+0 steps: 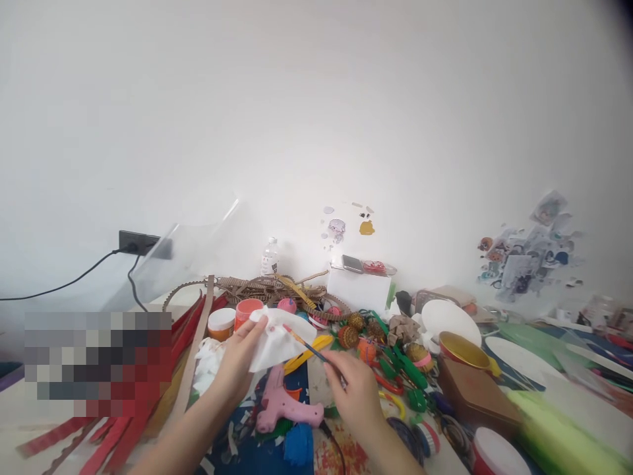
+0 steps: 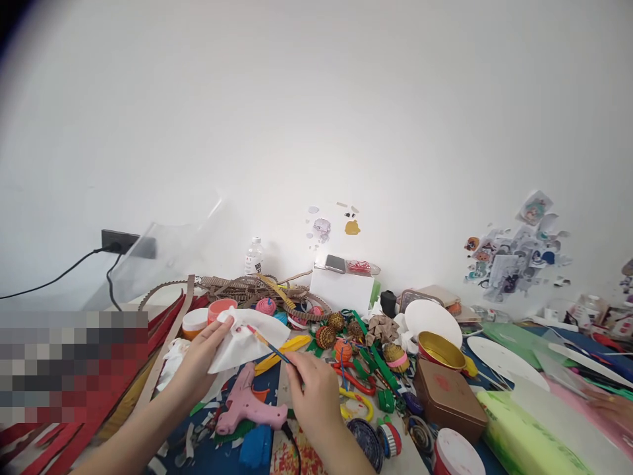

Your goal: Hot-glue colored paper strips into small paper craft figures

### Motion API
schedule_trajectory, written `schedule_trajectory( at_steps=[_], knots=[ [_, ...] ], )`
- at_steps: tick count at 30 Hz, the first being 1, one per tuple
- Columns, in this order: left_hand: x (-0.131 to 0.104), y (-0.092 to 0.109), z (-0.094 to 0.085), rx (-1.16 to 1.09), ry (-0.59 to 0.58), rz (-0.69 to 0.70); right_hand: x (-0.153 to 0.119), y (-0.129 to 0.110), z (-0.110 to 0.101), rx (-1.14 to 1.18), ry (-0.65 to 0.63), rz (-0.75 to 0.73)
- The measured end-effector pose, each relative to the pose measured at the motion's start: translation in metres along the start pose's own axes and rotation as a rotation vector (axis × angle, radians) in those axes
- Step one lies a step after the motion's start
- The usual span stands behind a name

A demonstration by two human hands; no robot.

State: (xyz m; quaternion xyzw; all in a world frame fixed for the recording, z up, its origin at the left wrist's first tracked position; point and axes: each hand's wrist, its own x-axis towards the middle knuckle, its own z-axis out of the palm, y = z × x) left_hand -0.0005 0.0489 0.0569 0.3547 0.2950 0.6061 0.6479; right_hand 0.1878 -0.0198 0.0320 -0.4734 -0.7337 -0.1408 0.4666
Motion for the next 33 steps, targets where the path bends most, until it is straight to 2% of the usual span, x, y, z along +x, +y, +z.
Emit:
schedule_trajectory(
  at_steps=[5,7,9,11,14,16,18,20,23,27,29,33],
  knots=[
    [-0.006,-0.008,0.004,0.068,-0.162,-0.035,-0.001,0.003,0.003,-0.332,0.008,-0.229],
    [-0.007,-0.007,0.004,0.128,-0.169,-0.019,-0.002,0.002,0.002,-0.375,0.012,-0.273],
    [-0.006,-0.005,0.002,0.162,-0.161,-0.004,-0.002,-0.001,0.001,-0.319,0.004,-0.255],
    [-0.005,-0.003,0.001,0.150,-0.175,-0.007,-0.002,-0.003,-0.001,-0.125,-0.035,-0.135],
    [-0.005,-0.002,0.000,0.077,-0.228,-0.032,0.000,-0.006,-0.003,0.295,-0.118,0.173],
    [-0.005,-0.002,0.001,0.030,-0.232,-0.035,0.002,-0.005,-0.003,0.495,-0.155,0.341],
    [-0.004,-0.002,0.002,-0.010,-0.189,-0.030,0.004,-0.003,-0.002,0.595,-0.161,0.433],
    [-0.003,0.000,0.002,-0.057,-0.108,-0.011,0.004,-0.001,-0.002,0.617,-0.140,0.462],
    [-0.003,0.004,0.002,-0.115,-0.051,0.001,0.003,0.001,-0.001,0.500,-0.111,0.375],
    [-0.007,0.002,0.003,-0.125,-0.141,-0.081,-0.001,0.003,0.001,0.101,-0.061,0.060],
    [-0.009,0.000,0.004,-0.081,-0.144,-0.092,-0.002,0.004,0.002,-0.071,-0.031,-0.043],
    [-0.010,-0.004,0.007,0.030,-0.188,0.018,-0.002,0.004,0.002,-0.190,0.012,-0.142]
  ],
)
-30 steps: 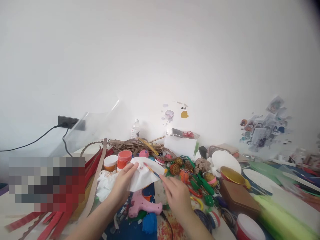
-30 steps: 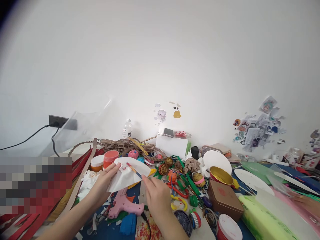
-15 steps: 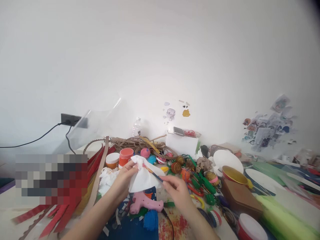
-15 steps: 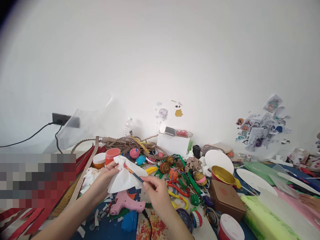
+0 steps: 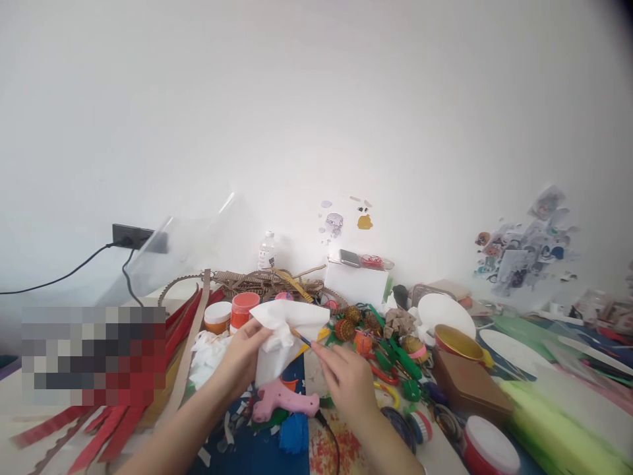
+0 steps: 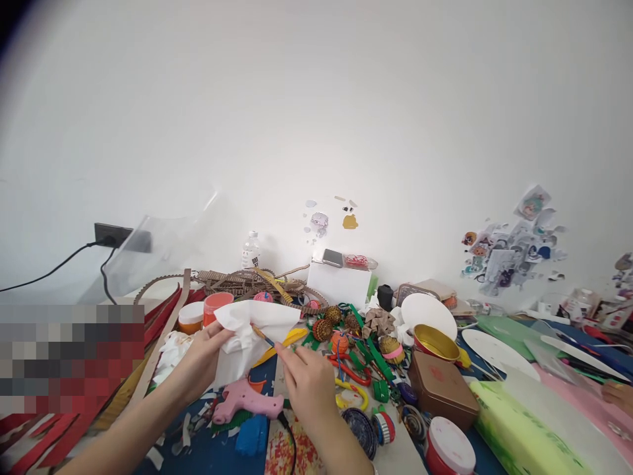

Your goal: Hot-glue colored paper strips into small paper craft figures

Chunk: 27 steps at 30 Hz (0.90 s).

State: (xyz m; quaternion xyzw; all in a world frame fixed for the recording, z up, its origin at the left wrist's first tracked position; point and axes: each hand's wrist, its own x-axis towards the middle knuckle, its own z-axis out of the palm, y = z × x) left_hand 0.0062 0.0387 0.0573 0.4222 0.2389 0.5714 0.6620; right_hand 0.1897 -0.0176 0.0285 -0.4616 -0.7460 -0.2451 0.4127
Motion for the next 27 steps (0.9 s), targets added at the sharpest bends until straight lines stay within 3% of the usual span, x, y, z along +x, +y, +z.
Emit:
schedule_trajectory(
  at_steps=[7,12,15,23,27],
  knots=[
    [0.008,-0.008,-0.005,0.130,-0.038,0.067,0.000,-0.005,-0.003,0.031,0.003,-0.082],
    [0.007,-0.001,-0.010,0.188,-0.058,0.097,0.003,-0.006,-0.003,0.492,-0.087,0.224],
    [0.006,0.004,-0.009,0.134,0.011,0.084,0.005,-0.006,-0.002,0.640,-0.115,0.356],
    [0.010,0.006,-0.009,-0.022,0.150,0.100,0.004,-0.002,-0.004,0.501,-0.030,0.306],
    [0.012,0.004,-0.014,-0.031,0.122,0.140,0.002,0.001,-0.004,0.308,-0.007,0.233]
  ],
)
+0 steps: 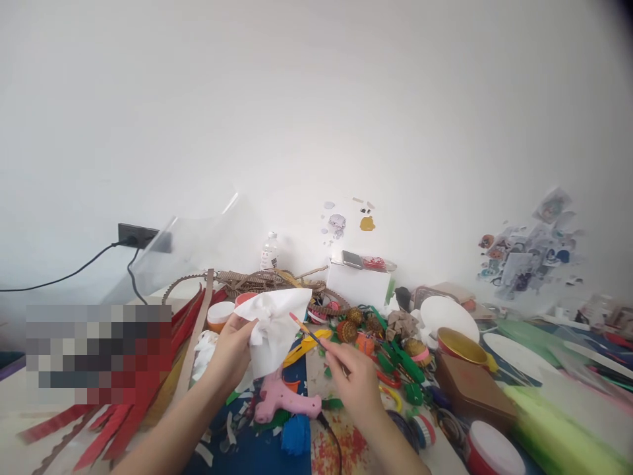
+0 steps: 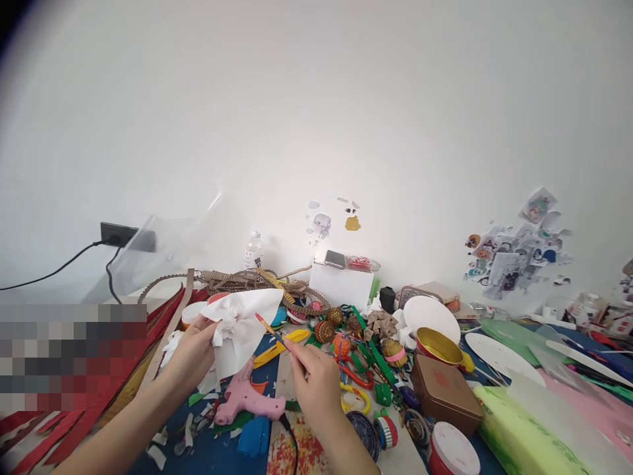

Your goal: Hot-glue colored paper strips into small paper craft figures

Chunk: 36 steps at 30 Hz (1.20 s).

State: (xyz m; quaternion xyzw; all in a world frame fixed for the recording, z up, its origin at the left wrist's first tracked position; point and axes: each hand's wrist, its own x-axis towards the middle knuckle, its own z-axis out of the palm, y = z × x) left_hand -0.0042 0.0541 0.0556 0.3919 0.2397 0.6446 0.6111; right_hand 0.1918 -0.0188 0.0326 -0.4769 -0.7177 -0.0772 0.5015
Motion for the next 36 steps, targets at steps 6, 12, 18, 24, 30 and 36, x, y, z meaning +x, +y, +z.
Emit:
schedule_trajectory(
  at_steps=[6,12,18,24,30,36],
  knots=[
    [-0.001,-0.006,0.004,-0.076,-0.062,-0.056,-0.002,-0.001,0.002,-0.254,0.029,-0.203],
    [0.003,-0.006,0.002,-0.167,0.076,-0.046,-0.003,-0.005,0.001,-0.280,0.024,-0.242],
    [-0.009,-0.009,0.014,-0.089,-0.054,-0.097,-0.006,-0.005,0.007,-0.282,0.005,-0.211],
    [-0.023,-0.006,0.022,-0.016,-0.201,-0.125,-0.005,-0.003,0.007,-0.261,0.046,-0.173],
    [-0.020,-0.007,0.018,0.173,-0.207,-0.072,-0.006,-0.005,0.005,-0.277,0.009,-0.271],
    [-0.012,-0.010,0.008,0.334,-0.167,0.028,-0.007,-0.006,0.005,-0.212,-0.085,-0.275]
  ],
)
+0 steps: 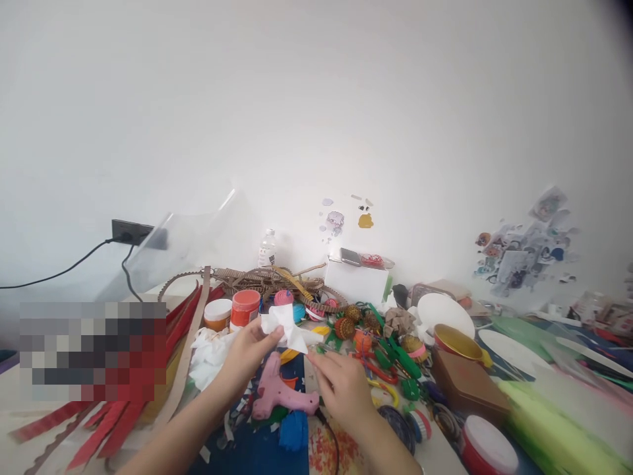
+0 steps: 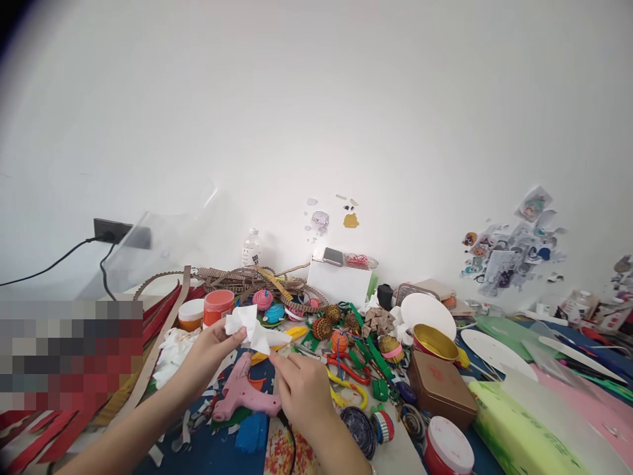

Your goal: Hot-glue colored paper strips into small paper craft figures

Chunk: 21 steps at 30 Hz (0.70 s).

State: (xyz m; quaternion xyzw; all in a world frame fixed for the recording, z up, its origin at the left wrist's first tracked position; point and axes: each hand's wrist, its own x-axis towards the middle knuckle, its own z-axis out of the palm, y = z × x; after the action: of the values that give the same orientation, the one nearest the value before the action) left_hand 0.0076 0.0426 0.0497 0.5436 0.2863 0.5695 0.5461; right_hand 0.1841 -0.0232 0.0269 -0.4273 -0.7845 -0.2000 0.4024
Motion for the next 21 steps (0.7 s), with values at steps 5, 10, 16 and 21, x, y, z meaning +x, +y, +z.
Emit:
schedule_trajectory(
  at_steps=[5,10,16,21],
  knots=[
    [-0.0002,-0.0042,-0.0022,0.383,0.201,0.152,-0.0012,-0.0007,0.0031,-0.036,-0.044,0.036],
    [-0.0006,-0.0082,-0.0015,0.589,0.266,0.170,-0.0005,-0.0009,0.0039,-0.249,-0.071,-0.056],
    [0.0021,-0.0109,-0.0057,0.640,0.062,0.248,-0.0011,0.0034,0.0054,-0.201,-0.084,0.032],
    [0.0020,-0.0082,-0.0044,0.614,-0.012,0.240,-0.0011,0.0086,0.0049,-0.169,-0.108,0.078]
  ],
)
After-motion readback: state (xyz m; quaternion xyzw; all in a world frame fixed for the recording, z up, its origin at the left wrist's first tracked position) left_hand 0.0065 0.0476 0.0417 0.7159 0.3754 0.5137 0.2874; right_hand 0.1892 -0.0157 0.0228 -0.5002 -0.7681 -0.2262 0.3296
